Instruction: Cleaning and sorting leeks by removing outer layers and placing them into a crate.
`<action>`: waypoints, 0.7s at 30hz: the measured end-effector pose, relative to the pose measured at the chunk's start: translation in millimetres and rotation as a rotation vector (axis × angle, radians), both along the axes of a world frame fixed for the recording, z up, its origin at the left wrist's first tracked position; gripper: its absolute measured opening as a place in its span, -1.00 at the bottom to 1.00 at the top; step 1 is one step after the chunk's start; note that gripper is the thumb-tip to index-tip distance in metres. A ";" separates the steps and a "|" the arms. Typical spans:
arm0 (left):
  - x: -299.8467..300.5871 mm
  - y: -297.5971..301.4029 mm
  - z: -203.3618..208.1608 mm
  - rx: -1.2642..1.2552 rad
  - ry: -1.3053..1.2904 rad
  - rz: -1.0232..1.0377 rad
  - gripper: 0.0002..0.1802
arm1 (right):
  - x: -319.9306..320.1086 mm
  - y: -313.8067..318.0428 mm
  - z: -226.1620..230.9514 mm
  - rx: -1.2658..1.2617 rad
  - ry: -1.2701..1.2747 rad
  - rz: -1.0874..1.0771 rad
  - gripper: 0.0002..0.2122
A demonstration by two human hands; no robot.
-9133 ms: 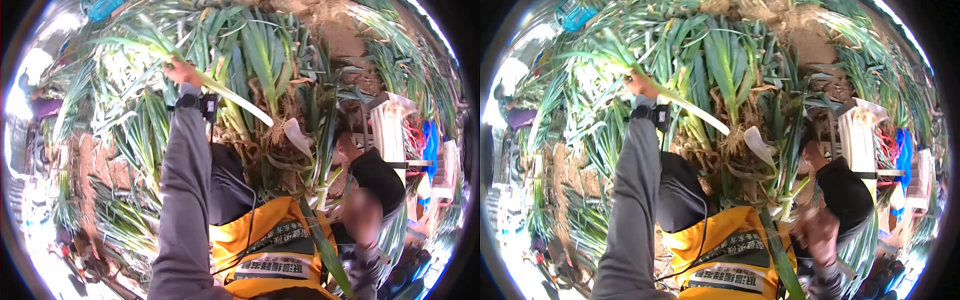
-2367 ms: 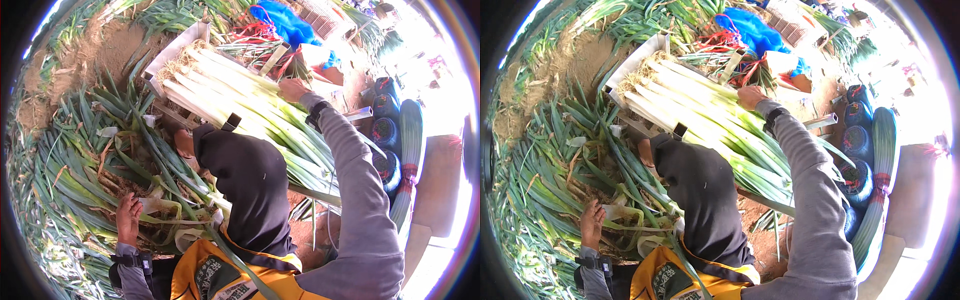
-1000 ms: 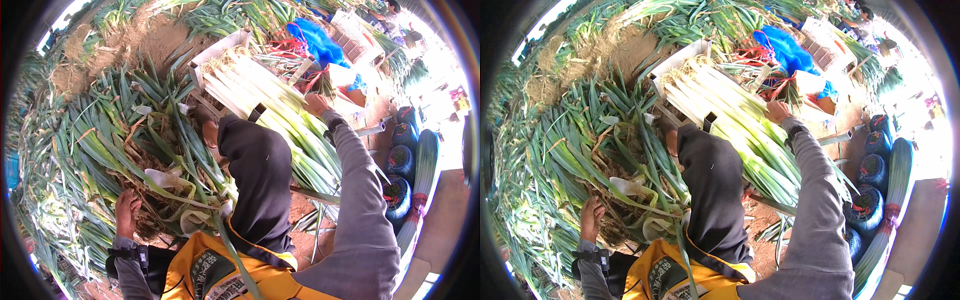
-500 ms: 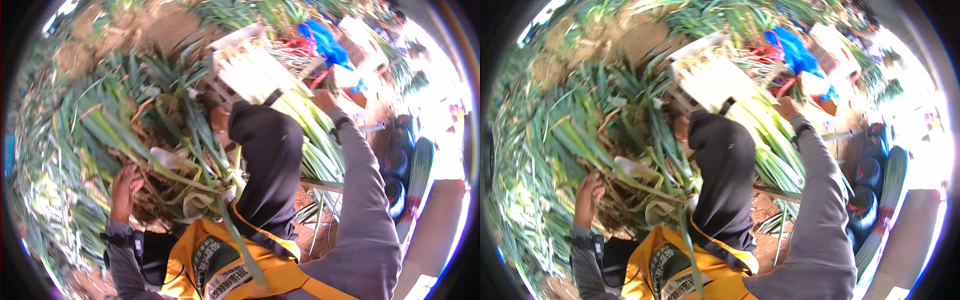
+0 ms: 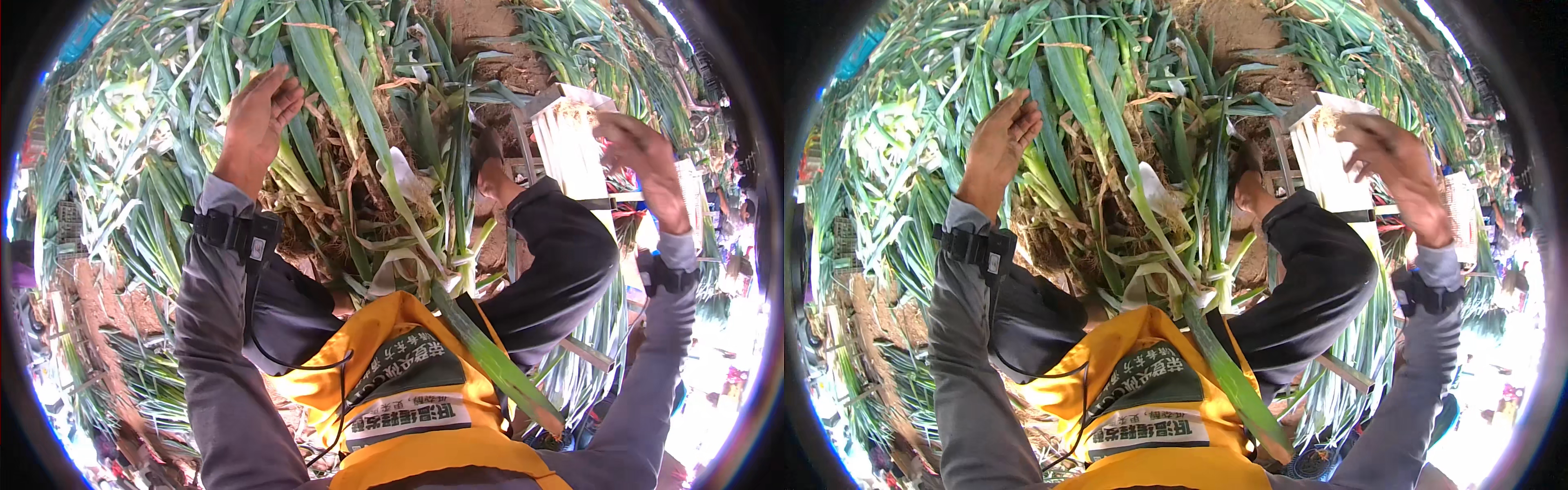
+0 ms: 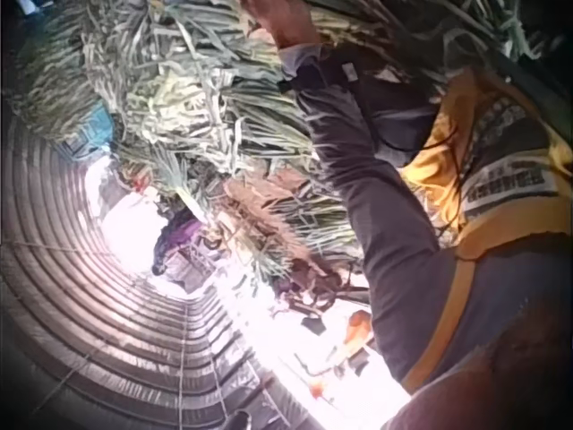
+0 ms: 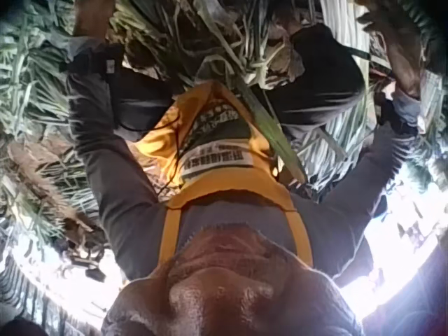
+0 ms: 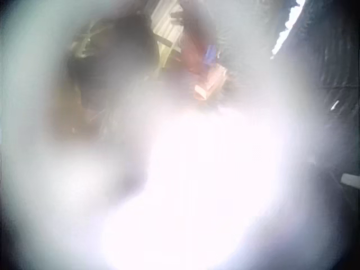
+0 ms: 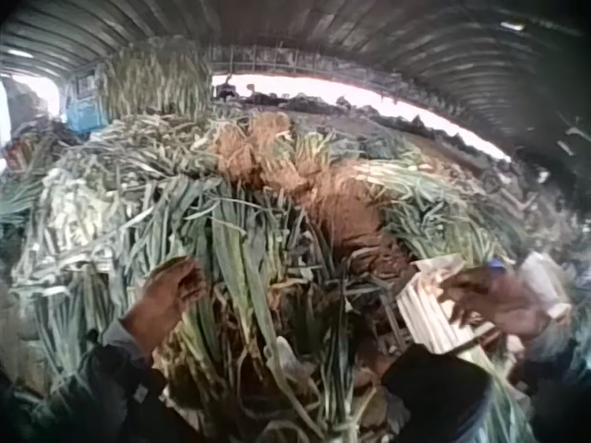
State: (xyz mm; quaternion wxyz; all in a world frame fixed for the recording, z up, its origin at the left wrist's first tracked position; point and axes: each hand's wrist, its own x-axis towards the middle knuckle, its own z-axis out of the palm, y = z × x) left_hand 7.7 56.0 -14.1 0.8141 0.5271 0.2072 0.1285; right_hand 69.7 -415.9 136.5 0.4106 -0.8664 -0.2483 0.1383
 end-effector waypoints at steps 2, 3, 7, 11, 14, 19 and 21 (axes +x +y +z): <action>0.8 1.9 3.7 -0.052 -0.016 0.007 -0.70 | 2.8 71.9 -17.2 -0.218 0.034 0.078 -0.65; -4.4 2.3 7.7 -0.042 -0.035 0.006 -0.68 | 8.1 104.1 -36.3 -0.230 0.129 0.166 -0.63; -23.2 -0.2 20.6 0.024 -0.121 0.012 -0.65 | 21.2 212.9 -143.8 -0.234 0.245 0.346 -0.65; -32.9 0.8 23.7 0.022 -0.114 -0.002 -0.67 | 21.4 272.4 -255.1 -0.493 -0.289 0.281 -0.55; -40.8 10.0 24.6 0.029 -0.125 0.035 -0.68 | -5.1 288.6 -299.1 -0.443 -0.123 0.083 -0.57; -32.5 17.2 18.1 0.011 -0.125 0.023 -0.69 | 1.2 276.4 -312.9 -0.271 0.009 0.066 -0.49; -19.0 13.5 17.3 0.011 -0.103 0.030 -0.69 | 13.4 254.9 -299.6 -0.176 0.089 0.127 -0.35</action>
